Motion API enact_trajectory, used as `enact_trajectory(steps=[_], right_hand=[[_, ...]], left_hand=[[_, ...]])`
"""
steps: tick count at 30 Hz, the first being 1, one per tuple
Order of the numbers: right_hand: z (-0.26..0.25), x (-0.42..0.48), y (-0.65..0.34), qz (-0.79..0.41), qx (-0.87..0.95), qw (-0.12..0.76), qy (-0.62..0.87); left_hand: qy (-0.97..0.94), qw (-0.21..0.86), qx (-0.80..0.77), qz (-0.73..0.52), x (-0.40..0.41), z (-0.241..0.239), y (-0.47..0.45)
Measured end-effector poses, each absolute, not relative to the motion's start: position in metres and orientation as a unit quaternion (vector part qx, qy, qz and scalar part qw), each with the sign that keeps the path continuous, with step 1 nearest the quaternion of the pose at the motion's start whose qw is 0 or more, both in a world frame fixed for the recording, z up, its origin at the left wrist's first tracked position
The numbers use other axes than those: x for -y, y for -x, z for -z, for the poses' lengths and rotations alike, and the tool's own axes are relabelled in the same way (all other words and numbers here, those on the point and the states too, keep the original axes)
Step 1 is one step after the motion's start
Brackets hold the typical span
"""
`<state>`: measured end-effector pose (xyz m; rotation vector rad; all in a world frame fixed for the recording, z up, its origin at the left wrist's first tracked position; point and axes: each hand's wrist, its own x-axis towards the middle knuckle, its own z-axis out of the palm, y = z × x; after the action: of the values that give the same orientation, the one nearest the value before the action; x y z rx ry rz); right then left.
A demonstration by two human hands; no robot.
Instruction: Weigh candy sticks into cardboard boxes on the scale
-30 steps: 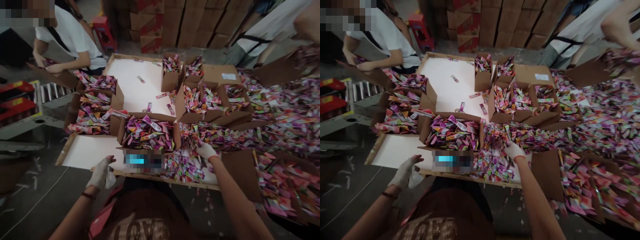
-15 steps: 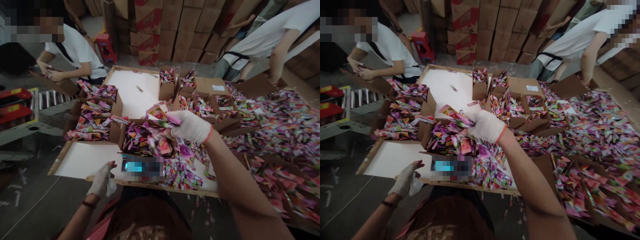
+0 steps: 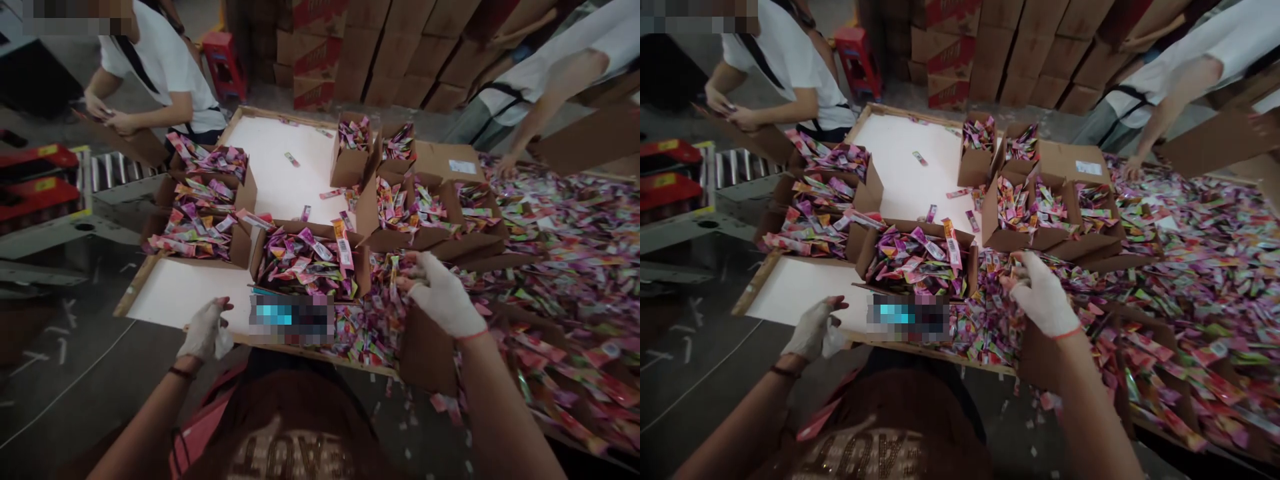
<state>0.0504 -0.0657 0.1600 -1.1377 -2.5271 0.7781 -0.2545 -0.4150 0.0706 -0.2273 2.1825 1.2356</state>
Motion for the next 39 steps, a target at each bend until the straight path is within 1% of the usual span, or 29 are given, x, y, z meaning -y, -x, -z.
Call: enact_trajectory(steps=[1,2,3,5,7,8,9,10,12,16,18,20,21,22,26,28,30,32,35,39], right_hand=[[-0.166,0.076,-0.033,-0.269,0.881,0.141,0.363],[-0.172,0.086,-0.012,-0.252,0.902,0.133,0.325],[-0.179,0.096,0.011,-0.218,0.928,0.104,0.284],[-0.188,0.114,0.056,-0.134,0.967,-0.003,0.217],[-0.191,0.123,0.088,-0.08,0.972,-0.113,0.187],[-0.19,0.124,0.097,-0.072,0.969,-0.145,0.185],[-0.187,0.122,0.102,-0.081,0.967,-0.155,0.187],[-0.184,0.118,0.101,-0.107,0.964,-0.145,0.194],[-0.18,0.106,0.089,-0.201,0.95,-0.068,0.229],[-0.185,0.083,0.041,-0.413,0.841,0.174,0.303],[-0.196,0.077,0.015,-0.456,0.77,0.269,0.357],[-0.207,0.072,-0.011,-0.443,0.727,0.318,0.418],[-0.211,0.068,-0.024,-0.421,0.724,0.318,0.444],[-0.212,0.064,-0.037,-0.394,0.735,0.299,0.464],[-0.193,0.048,-0.074,-0.233,0.829,0.118,0.494],[-0.177,0.046,-0.079,-0.182,0.847,0.08,0.494],[-0.163,0.05,-0.074,-0.182,0.842,0.091,0.499],[-0.155,0.057,-0.062,-0.212,0.834,0.096,0.5],[-0.148,0.069,-0.045,-0.275,0.824,0.102,0.485],[-0.129,0.08,-0.043,-0.318,0.807,0.139,0.477]], left_hand=[[0.081,0.307,-0.825,-0.468,0.41,-0.072,0.256],[0.076,0.308,-0.824,-0.469,0.405,-0.073,0.258],[0.071,0.31,-0.822,-0.472,0.401,-0.074,0.259],[0.063,0.315,-0.818,-0.476,0.396,-0.075,0.259],[0.058,0.318,-0.816,-0.48,0.395,-0.076,0.257],[0.058,0.317,-0.815,-0.481,0.396,-0.076,0.256],[0.06,0.316,-0.815,-0.482,0.399,-0.075,0.255],[0.066,0.314,-0.814,-0.484,0.402,-0.075,0.254],[0.087,0.307,-0.811,-0.49,0.409,-0.074,0.251],[0.115,0.304,-0.807,-0.493,0.417,-0.071,0.249],[0.11,0.311,-0.807,-0.489,0.417,-0.07,0.25],[0.107,0.318,-0.807,-0.486,0.415,-0.069,0.25],[0.106,0.32,-0.807,-0.484,0.414,-0.068,0.249],[0.105,0.322,-0.808,-0.482,0.414,-0.067,0.25],[0.111,0.316,-0.804,-0.491,0.415,-0.064,0.261],[0.142,0.305,-0.782,-0.525,0.416,-0.066,0.28],[0.178,0.303,-0.759,-0.548,0.414,-0.07,0.308],[0.199,0.325,-0.752,-0.538,0.407,-0.071,0.34],[0.166,0.35,-0.747,-0.54,0.383,-0.065,0.378],[0.121,0.306,-0.709,-0.624,0.338,-0.053,0.397]])
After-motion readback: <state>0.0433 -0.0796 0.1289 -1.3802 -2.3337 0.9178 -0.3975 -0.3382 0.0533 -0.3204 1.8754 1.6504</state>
